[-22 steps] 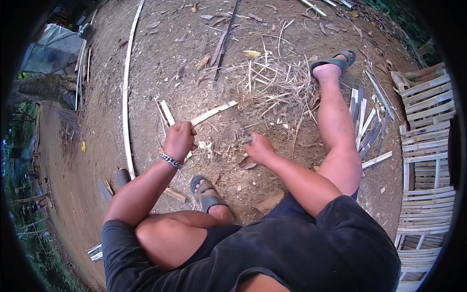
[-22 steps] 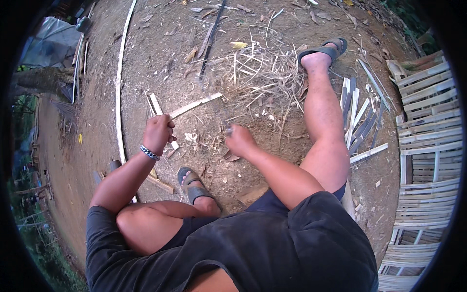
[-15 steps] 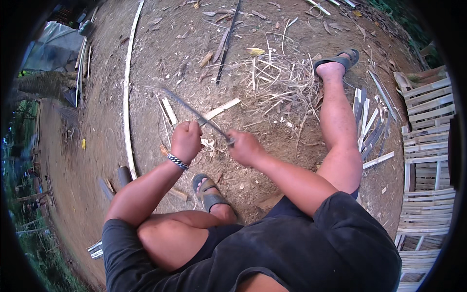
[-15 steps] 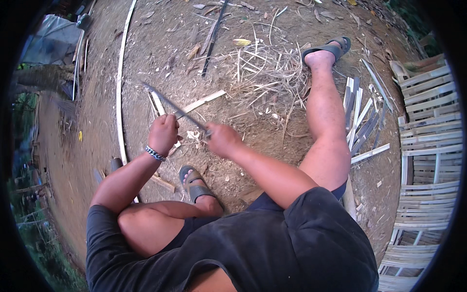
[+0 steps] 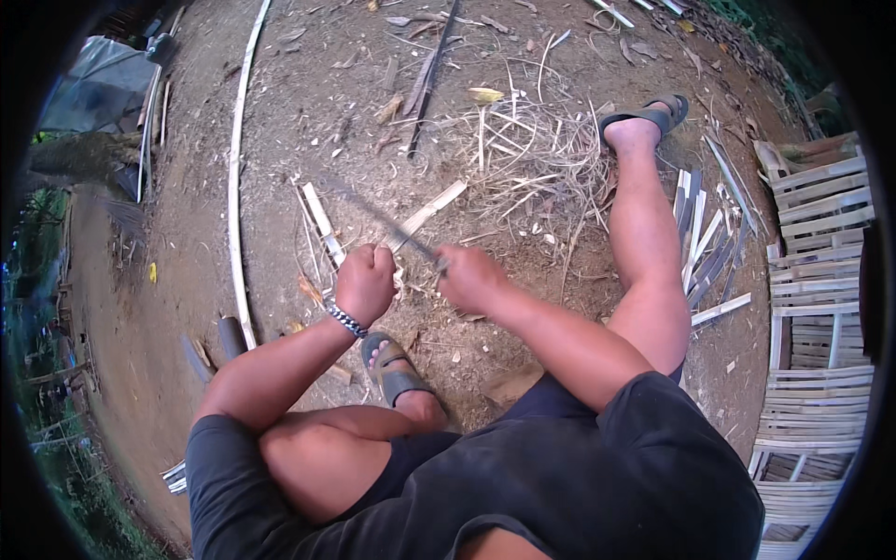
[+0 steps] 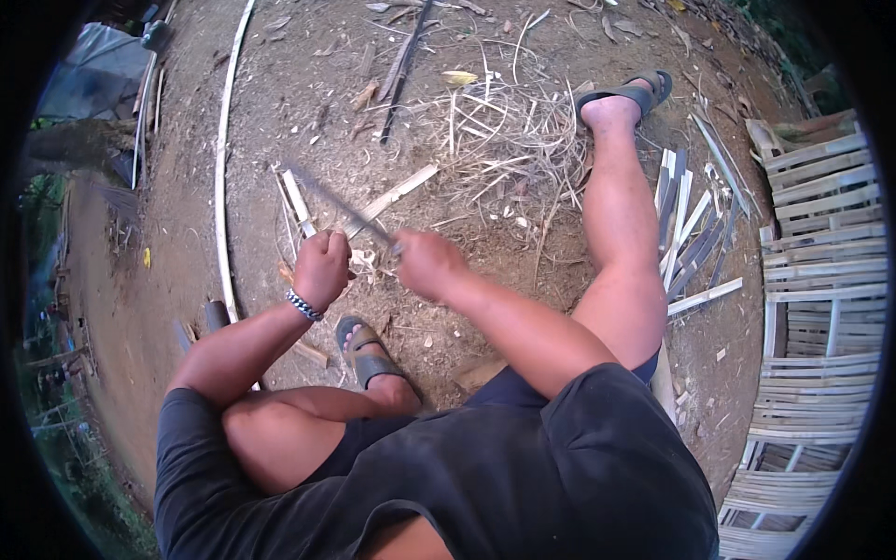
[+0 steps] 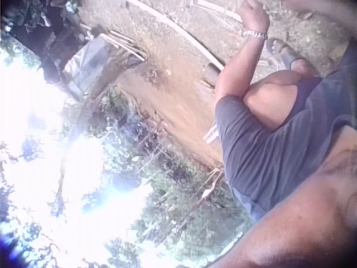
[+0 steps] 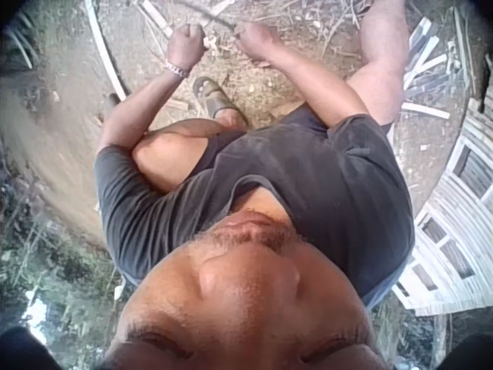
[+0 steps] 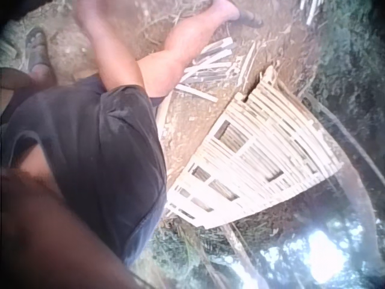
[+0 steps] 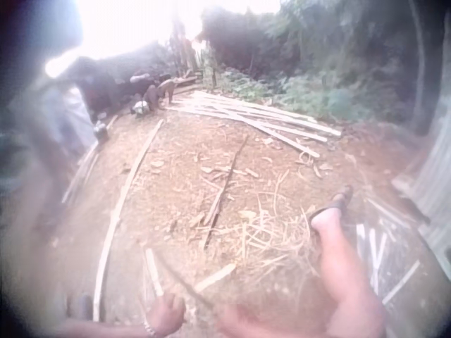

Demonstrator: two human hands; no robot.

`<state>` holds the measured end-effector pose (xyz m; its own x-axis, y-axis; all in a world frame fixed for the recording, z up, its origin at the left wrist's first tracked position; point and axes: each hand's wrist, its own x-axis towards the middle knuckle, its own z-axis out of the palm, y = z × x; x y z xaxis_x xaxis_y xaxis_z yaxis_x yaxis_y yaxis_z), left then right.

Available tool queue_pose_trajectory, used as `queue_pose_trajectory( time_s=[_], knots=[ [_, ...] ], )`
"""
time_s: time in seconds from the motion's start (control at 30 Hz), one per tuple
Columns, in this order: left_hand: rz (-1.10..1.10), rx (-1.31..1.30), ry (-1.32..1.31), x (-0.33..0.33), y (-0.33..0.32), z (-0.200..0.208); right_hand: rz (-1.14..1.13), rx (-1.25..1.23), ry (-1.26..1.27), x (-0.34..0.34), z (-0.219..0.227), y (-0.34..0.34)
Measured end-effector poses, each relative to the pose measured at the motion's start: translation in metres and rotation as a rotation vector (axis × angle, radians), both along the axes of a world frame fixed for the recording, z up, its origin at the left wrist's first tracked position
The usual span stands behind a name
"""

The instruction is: The person shaves a thin strip of bamboo using a knife while sitting on the ground, creating a pile of wood shavings.

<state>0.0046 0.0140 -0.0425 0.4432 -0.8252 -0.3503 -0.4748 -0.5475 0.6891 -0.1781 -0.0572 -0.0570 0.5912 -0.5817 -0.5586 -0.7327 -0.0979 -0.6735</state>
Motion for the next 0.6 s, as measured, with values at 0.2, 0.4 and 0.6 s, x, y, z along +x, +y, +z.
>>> queue_pose_trajectory(
  time_s=[0.2, 0.4, 0.6],
  knots=[
    [-0.019, -0.029, -0.056, -0.014, -0.018, -0.005, -0.127, -0.035, 0.013, -0.016, -0.04, -0.013],
    [-0.045, -0.088, -0.033, -0.026, -0.048, 0.023, -0.19, -0.062, 0.064, -0.041, -0.055, -0.035],
    [-0.084, -0.094, -0.09, -0.036, -0.046, 0.009, -0.209, -0.045, -0.011, -0.042, -0.076, -0.026]
  ],
)
